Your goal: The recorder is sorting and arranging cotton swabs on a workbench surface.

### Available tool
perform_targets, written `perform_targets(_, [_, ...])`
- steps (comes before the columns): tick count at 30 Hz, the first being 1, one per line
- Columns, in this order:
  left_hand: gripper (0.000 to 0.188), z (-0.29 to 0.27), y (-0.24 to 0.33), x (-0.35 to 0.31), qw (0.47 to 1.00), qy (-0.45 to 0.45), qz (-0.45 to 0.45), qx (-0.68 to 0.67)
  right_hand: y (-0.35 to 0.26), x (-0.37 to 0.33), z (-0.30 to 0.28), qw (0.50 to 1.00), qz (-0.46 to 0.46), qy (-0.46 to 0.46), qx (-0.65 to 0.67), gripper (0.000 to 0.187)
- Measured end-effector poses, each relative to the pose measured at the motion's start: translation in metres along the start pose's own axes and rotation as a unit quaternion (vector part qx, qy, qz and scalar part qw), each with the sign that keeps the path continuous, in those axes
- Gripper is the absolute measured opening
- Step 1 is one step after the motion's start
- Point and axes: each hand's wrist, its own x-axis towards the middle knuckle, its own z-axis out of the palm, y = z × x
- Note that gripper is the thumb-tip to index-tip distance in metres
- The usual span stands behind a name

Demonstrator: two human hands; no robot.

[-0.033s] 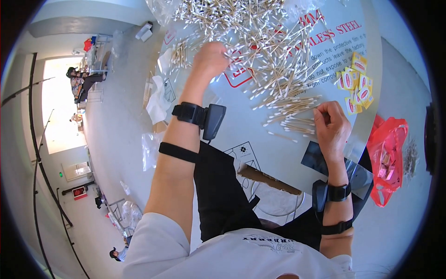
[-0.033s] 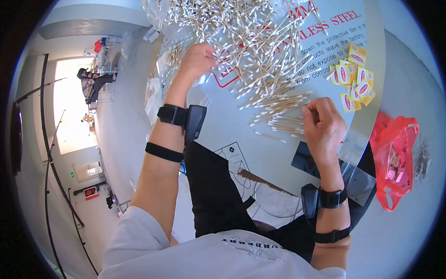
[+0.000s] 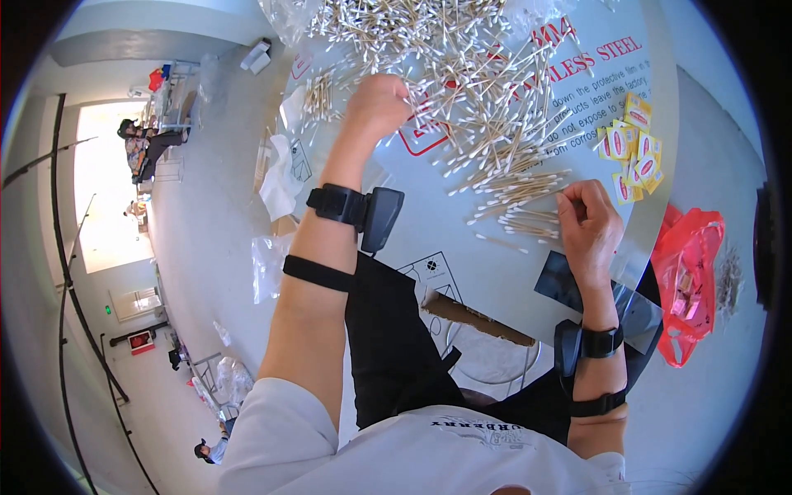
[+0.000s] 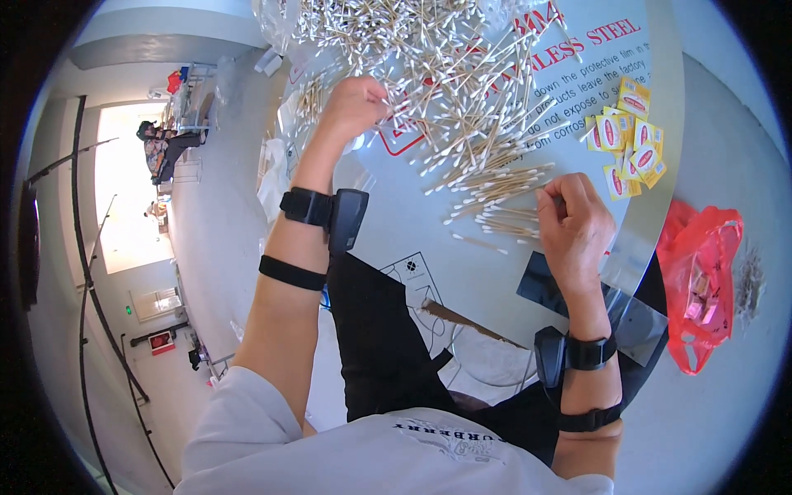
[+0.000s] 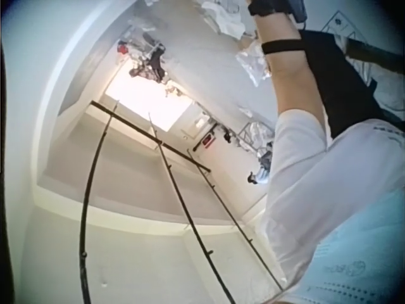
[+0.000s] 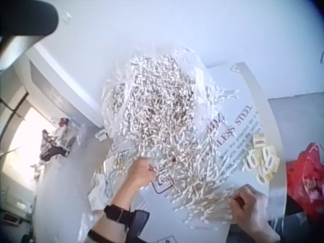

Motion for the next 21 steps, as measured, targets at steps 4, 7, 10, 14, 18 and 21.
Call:
perform_targets(4, [0.012, -0.001, 0.007, 0.004, 0.997, 0.076, -0.027, -0.016, 0.001, 0.0, 0.0, 1.0, 0.008, -0.004, 0.004, 0.016])
perform_targets(7, [0.012, -0.003, 0.004, 0.012, 0.997, 0.079, -0.023, -0.005, 0.0, 0.0, 0.0, 1.0, 0.011, -0.004, 0.008, 0.016])
perform_targets(10, [0.012, -0.001, 0.002, 0.019, 0.999, -0.001, 0.004, -0.045, 0.001, 0.0, 0.0, 1.0, 0.011, -0.004, 0.008, 0.016])
perform_targets(14, [0.01, 0.004, 0.01, 0.018, 0.998, 0.032, 0.043, 0.017, 0.0, 0.0, 0.0, 1.0, 0.01, -0.005, 0.01, 0.016])
perform_targets(18, [0.008, -0.011, 0.012, -0.001, 0.998, 0.02, 0.053, -0.002, 0.001, 0.0, 0.001, 1.0, -0.007, -0.001, 0.005, 0.016])
perform_targets(21, [0.004, -0.022, 0.015, -0.035, 0.987, -0.071, 0.095, -0.112, 0.003, 0.0, 0.0, 1.0, 0.008, -0.004, 0.006, 0.016])
